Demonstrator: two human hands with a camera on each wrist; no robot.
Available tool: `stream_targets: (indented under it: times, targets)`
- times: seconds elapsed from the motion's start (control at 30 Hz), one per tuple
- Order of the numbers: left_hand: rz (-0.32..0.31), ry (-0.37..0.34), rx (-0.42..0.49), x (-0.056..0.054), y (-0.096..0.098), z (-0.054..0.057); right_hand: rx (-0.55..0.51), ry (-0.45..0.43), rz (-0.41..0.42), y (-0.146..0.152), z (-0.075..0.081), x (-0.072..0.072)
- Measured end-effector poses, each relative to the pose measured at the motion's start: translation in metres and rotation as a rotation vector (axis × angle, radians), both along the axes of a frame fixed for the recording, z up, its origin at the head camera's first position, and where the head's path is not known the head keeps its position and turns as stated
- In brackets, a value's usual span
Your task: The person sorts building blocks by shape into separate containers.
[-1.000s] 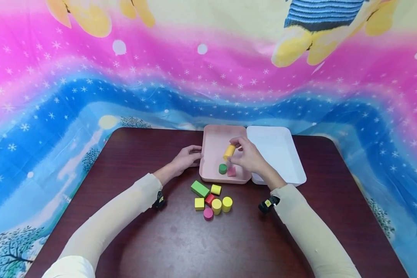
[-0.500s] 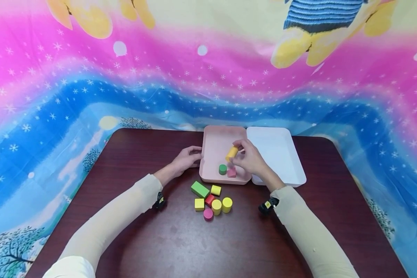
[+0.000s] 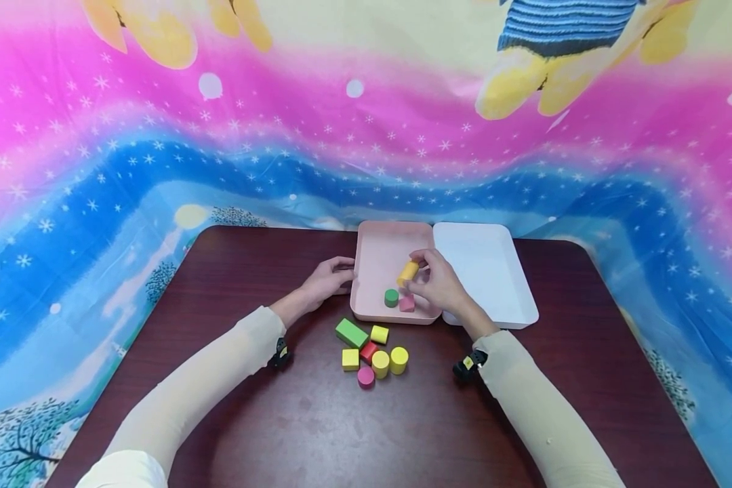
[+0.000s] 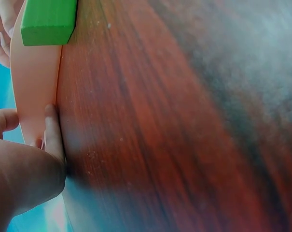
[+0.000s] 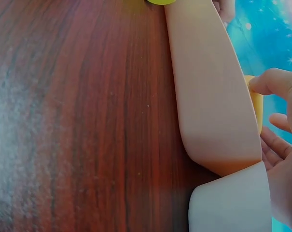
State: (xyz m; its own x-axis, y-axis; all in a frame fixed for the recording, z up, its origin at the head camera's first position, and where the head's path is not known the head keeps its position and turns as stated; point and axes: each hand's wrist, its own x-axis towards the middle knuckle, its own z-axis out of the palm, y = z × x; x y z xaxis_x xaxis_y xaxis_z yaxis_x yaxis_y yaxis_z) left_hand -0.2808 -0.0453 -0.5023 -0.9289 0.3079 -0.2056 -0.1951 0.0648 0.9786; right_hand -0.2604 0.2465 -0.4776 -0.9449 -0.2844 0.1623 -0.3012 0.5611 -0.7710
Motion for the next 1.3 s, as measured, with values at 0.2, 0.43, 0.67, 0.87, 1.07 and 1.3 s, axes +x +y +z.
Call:
stream_targets:
  times: [0.2, 0.43, 0.67, 0.87, 1.07, 1.3]
  targets:
    - [0.005, 0.006, -0.005, 0.0014, -0.0005, 0.0006, 0.035, -0.001, -0.01, -0.0006, -0.0037, -0.0003]
    - [0.005, 0.012, -0.007, 0.0019, -0.0005, -0.0006, 0.051, -0.013, 0.004, -0.0011, -0.0057, 0.0009]
    - [0.006, 0.016, -0.004, 0.0023, -0.0011, -0.0001, 0.057, -0.025, 0.014, -0.0001, -0.0068, 0.0005]
    - [0.004, 0.011, -0.001, 0.0027, -0.0008, 0.0013, 0.053, -0.019, 0.017, 0.0007, -0.0075, 0.0003]
    - [0.012, 0.023, -0.012, 0.0028, 0.0003, 0.0008, 0.069, -0.014, 0.008, -0.0003, -0.003, 0.0018]
    - [0.022, 0.027, -0.024, 0.0037, 0.0009, -0.0001, 0.07, -0.005, 0.02, -0.0003, 0.0015, 0.0039]
